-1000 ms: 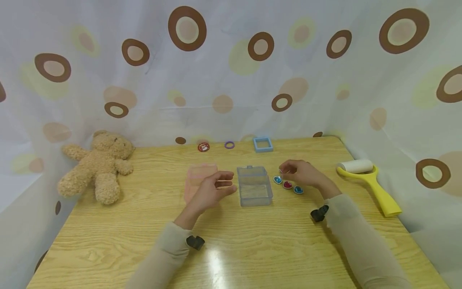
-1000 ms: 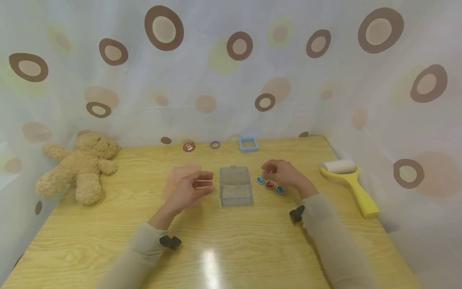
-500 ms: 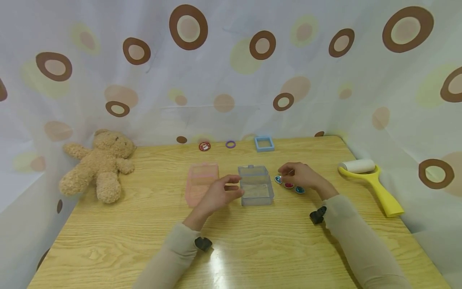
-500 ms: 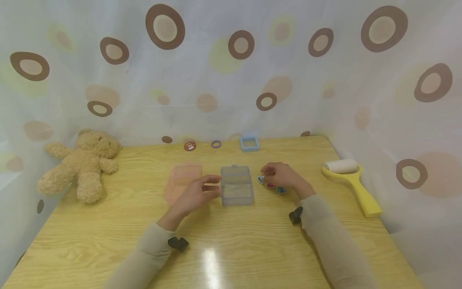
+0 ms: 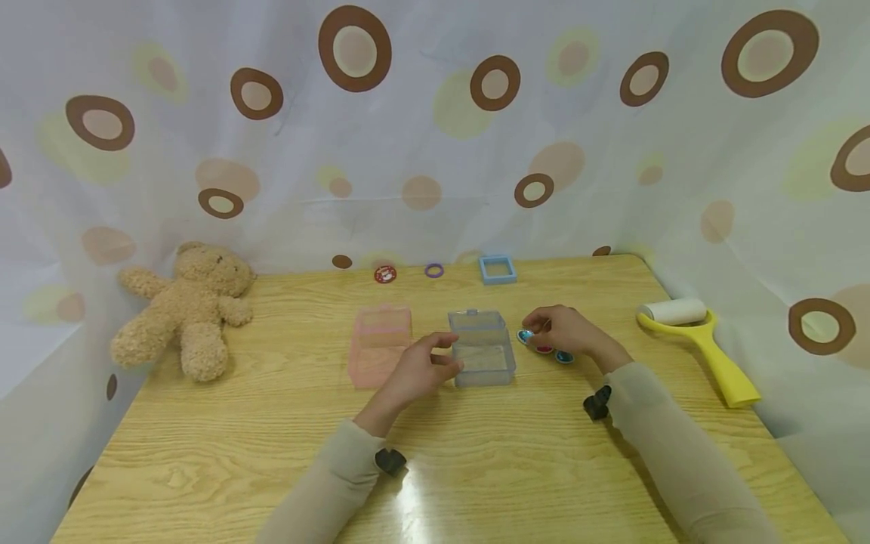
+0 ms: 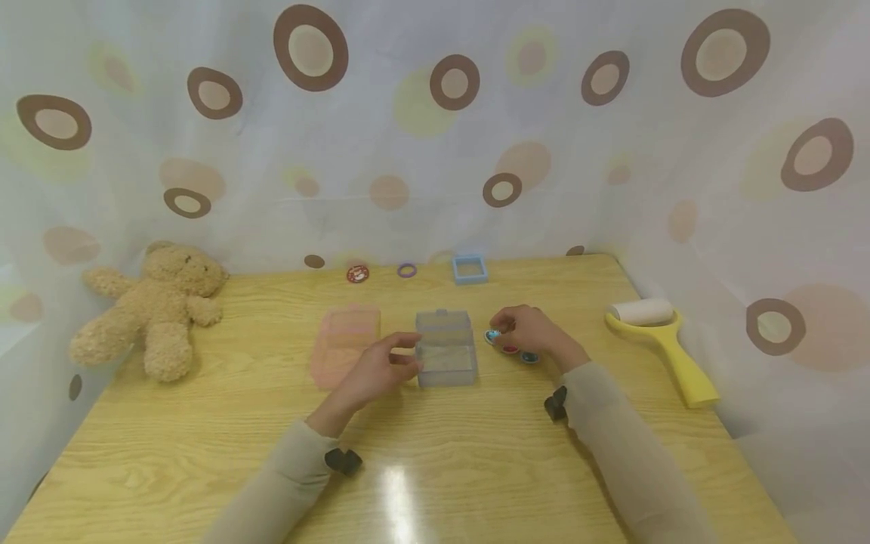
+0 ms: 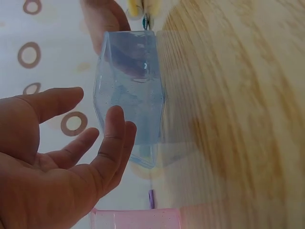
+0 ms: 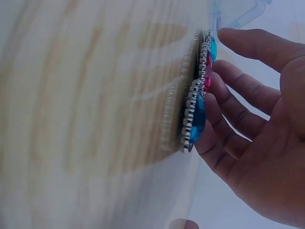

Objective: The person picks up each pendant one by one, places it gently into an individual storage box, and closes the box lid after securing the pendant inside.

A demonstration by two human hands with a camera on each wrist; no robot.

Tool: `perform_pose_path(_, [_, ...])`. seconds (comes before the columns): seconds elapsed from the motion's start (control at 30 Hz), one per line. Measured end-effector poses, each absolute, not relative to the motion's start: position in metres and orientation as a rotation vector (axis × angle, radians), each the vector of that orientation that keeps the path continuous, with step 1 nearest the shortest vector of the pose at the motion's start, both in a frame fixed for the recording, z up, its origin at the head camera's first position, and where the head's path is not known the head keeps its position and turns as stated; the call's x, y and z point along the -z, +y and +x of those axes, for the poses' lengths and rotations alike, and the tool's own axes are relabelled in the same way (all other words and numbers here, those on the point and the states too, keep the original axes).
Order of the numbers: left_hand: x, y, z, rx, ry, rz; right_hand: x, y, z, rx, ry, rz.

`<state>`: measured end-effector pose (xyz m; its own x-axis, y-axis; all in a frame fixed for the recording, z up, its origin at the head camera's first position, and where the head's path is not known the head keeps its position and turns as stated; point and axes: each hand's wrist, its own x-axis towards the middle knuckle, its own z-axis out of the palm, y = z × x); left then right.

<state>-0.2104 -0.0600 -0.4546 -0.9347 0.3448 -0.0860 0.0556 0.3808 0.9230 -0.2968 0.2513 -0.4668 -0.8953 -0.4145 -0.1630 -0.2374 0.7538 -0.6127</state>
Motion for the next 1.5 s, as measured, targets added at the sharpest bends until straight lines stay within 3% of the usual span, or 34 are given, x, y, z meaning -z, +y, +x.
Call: perform_pose_path(1.5, [0.453,-0.057,-0.208,-1.486,2.416,0.412,0.450,0.249,-0.293,0.796,2.742,-0.543])
